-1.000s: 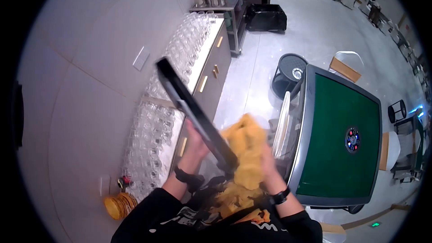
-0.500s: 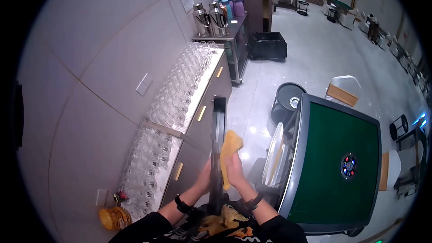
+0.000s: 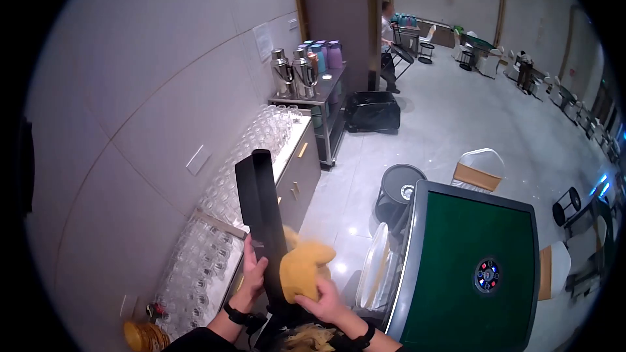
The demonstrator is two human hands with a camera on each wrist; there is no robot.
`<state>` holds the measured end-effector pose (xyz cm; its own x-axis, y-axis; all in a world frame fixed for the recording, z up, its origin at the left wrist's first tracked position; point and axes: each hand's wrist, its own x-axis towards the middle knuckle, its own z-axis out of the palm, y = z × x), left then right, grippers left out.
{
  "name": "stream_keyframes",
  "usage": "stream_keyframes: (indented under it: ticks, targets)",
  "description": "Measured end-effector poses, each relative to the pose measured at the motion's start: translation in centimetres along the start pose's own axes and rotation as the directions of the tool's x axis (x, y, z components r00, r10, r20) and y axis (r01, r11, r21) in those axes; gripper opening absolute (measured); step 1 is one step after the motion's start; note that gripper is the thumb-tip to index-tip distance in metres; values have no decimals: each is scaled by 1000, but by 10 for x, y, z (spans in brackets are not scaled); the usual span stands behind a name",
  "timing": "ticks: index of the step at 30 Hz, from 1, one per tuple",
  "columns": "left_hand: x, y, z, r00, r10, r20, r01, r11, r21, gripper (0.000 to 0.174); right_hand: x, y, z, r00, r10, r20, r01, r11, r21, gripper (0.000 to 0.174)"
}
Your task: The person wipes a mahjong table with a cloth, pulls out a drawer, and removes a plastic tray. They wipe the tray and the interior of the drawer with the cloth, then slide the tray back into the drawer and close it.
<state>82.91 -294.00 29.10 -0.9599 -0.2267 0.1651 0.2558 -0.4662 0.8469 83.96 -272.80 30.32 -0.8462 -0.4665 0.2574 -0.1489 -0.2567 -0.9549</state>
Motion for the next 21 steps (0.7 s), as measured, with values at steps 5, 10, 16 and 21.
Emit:
stream_keyframes:
  ticks: [5,10,16,21]
  targets:
    - [29,1,-10,985,-13,170,-63,897,438,73,23,23,-2,951,307,33,-292,859,421,59]
    - [65,-6,-23,950,-191,246,74,905,419,59,44,31,2,914,393,102,-396,805,443,56]
    - [109,-18,-21,860,-214,463,55,941,334,65,65,51,-3,845,528,85,-529,804,272,44]
    - [140,-11,-12,652,-355,670,13,889,459,54,62,79,15,787,617,-23,-586,758,284,45]
